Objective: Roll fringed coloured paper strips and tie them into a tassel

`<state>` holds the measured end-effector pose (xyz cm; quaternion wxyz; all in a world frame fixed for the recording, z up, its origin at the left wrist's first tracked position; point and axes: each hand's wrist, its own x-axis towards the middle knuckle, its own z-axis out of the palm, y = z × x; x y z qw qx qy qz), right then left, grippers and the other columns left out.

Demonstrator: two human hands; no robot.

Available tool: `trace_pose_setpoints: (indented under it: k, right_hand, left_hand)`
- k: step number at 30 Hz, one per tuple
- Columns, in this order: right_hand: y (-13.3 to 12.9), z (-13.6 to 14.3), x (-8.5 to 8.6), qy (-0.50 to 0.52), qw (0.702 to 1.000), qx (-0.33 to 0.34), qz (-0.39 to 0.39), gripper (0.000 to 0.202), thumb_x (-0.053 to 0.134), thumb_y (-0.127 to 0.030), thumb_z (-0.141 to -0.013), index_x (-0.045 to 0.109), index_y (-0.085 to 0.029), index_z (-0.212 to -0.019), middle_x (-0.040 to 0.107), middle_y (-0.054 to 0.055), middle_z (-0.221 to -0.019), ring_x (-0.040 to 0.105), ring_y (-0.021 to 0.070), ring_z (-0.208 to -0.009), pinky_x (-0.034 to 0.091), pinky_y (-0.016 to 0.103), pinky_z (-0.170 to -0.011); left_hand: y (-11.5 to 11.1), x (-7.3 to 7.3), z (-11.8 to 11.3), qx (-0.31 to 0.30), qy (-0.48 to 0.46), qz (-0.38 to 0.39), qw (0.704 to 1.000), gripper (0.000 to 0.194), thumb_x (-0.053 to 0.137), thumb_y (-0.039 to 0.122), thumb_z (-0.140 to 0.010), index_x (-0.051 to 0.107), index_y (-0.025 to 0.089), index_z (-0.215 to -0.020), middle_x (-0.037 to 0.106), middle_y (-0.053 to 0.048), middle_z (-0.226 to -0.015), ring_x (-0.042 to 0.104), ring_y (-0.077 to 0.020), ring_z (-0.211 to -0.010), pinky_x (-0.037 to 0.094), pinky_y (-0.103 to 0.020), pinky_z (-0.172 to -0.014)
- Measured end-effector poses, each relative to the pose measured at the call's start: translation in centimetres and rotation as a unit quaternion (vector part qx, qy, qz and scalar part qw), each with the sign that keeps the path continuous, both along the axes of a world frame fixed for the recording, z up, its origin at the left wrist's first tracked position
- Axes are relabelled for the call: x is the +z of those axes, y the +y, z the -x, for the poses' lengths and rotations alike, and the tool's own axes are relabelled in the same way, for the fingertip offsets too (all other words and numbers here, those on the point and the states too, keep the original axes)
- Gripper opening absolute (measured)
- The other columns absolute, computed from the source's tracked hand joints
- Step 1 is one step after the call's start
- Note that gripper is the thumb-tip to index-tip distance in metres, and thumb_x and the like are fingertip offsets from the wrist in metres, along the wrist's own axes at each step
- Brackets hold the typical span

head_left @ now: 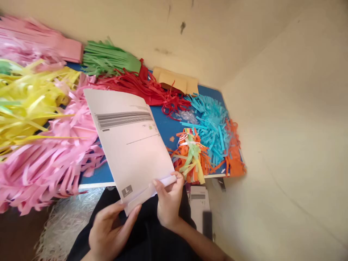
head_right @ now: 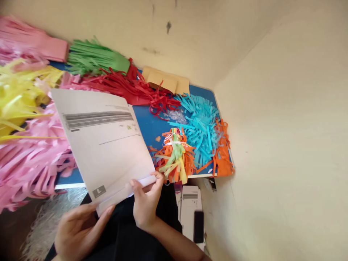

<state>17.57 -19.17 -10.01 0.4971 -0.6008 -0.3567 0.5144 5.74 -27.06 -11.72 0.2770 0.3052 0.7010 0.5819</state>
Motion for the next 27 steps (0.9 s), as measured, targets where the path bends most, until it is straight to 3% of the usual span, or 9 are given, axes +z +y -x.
trace_pose_setpoints:
  k: [2, 4, 6, 9, 11, 14, 20, 24, 27]
  right_hand:
    - [-0.1, 0.3, 0.0, -0.012, 1.0, -0.016, -0.019, 0.053, 0.08, -0.035, -0.072, 0.04, -0.022, -0.105, 0.059, 0.001, -0.093, 0.063, 0.0163, -0.079, 0.056, 0.03, -0.072]
    - [-0.4, 0.5, 0.1, -0.011, 0.999, -0.012, -0.049, 0.052, 0.08, -0.033, -0.073, 0.04, -0.023, -0.104, 0.06, 0.001, -0.093, 0.064, 0.016, -0.079, 0.056, 0.029, -0.073]
    - [-0.7, 0.5, 0.4, 0.005, 0.996, 0.016, -0.093, 0.049, 0.079, -0.032, -0.076, 0.04, -0.023, -0.106, 0.061, 0.001, -0.094, 0.066, 0.0156, -0.079, 0.057, 0.028, -0.073]
    - [-1.3, -0.2, 1.6, 0.062, 0.984, 0.078, -0.15, 0.052, 0.072, -0.033, -0.084, 0.038, -0.024, -0.122, 0.066, 0.006, -0.104, 0.069, 0.0179, -0.087, 0.058, 0.031, -0.078]
    - [-1.4, -0.8, 2.4, 0.091, 0.979, 0.123, -0.137, 0.054, 0.07, -0.034, -0.086, 0.039, -0.022, -0.128, 0.069, 0.009, -0.105, 0.071, 0.0196, -0.087, 0.059, 0.032, -0.077]
    - [-1.5, -1.5, 3.1, 0.097, 0.976, 0.175, -0.08, 0.037, 0.072, -0.037, -0.085, 0.057, -0.017, -0.112, 0.071, 0.007, -0.089, 0.069, 0.0174, -0.069, 0.059, 0.027, -0.063]
    - [-2.3, 0.0, 2.6, 0.161, 0.974, 0.13, -0.093, 0.027, 0.073, -0.043, -0.084, 0.064, -0.017, -0.089, 0.068, 0.002, -0.077, 0.063, 0.0142, -0.062, 0.054, 0.023, -0.054]
    - [-2.5, -0.5, 5.1, 0.156, 0.956, 0.196, -0.155, 0.034, 0.057, -0.051, -0.094, 0.068, -0.019, -0.097, 0.072, 0.004, -0.078, 0.067, 0.0163, -0.061, 0.055, 0.025, -0.057]
    - [-2.7, -4.4, 9.7, -0.007, 0.89, 0.374, -0.262, 0.045, 0.042, -0.05, -0.101, 0.074, -0.024, -0.082, 0.07, 0.0, -0.062, 0.068, 0.0138, -0.057, 0.055, 0.02, -0.058]
  left_hand:
    - [0.3, -0.1, -0.6, 0.022, -0.11, 0.002, 0.994, 0.048, 0.087, 0.033, -0.058, 0.063, 0.022, -0.098, 0.077, 0.0, -0.079, 0.074, -0.0204, -0.069, 0.063, -0.027, -0.067]
    - [0.7, 0.0, -0.9, -0.027, -0.198, 0.011, 0.98, 0.055, 0.084, 0.038, -0.064, 0.062, 0.02, -0.111, 0.079, -0.005, -0.09, 0.075, -0.0247, -0.082, 0.063, -0.032, -0.075]
    - [0.9, 0.1, -0.7, -0.066, -0.226, 0.025, 0.972, 0.046, 0.081, 0.043, -0.067, 0.069, 0.017, -0.103, 0.079, -0.008, -0.09, 0.074, -0.0281, -0.088, 0.062, -0.036, -0.08]
    - [0.4, 0.4, 0.6, -0.059, -0.2, 0.025, 0.978, 0.033, 0.076, 0.046, -0.072, 0.075, 0.016, -0.085, 0.078, -0.008, -0.083, 0.074, -0.0288, -0.084, 0.062, -0.038, -0.079]
    - [-0.2, 0.8, 1.7, -0.044, -0.168, 0.012, 0.985, 0.03, 0.074, 0.047, -0.074, 0.076, 0.017, -0.077, 0.078, -0.007, -0.081, 0.074, -0.0279, -0.081, 0.062, -0.038, -0.079]
    - [-0.9, 1.5, 2.5, -0.037, -0.103, 0.013, 0.994, 0.028, 0.075, 0.048, -0.071, 0.076, 0.02, -0.069, 0.077, -0.006, -0.077, 0.073, -0.0257, -0.078, 0.062, -0.034, -0.077]
    - [0.8, 3.0, -0.3, -0.064, -0.053, -0.012, 0.996, 0.039, 0.073, 0.059, -0.068, 0.078, 0.021, -0.072, 0.077, -0.006, -0.074, 0.073, -0.0252, -0.075, 0.062, -0.035, -0.077]
    - [2.9, 6.5, 0.0, -0.13, -0.015, -0.05, 0.99, 0.043, 0.061, 0.057, -0.081, 0.075, 0.019, -0.068, 0.075, -0.005, -0.068, 0.072, -0.0241, -0.072, 0.06, -0.034, -0.077]
    - [4.2, 11.8, 2.3, -0.196, 0.131, -0.09, 0.968, 0.037, 0.059, 0.05, -0.084, 0.073, 0.021, -0.065, 0.071, -0.002, -0.06, 0.07, -0.0219, -0.066, 0.057, -0.029, -0.068]
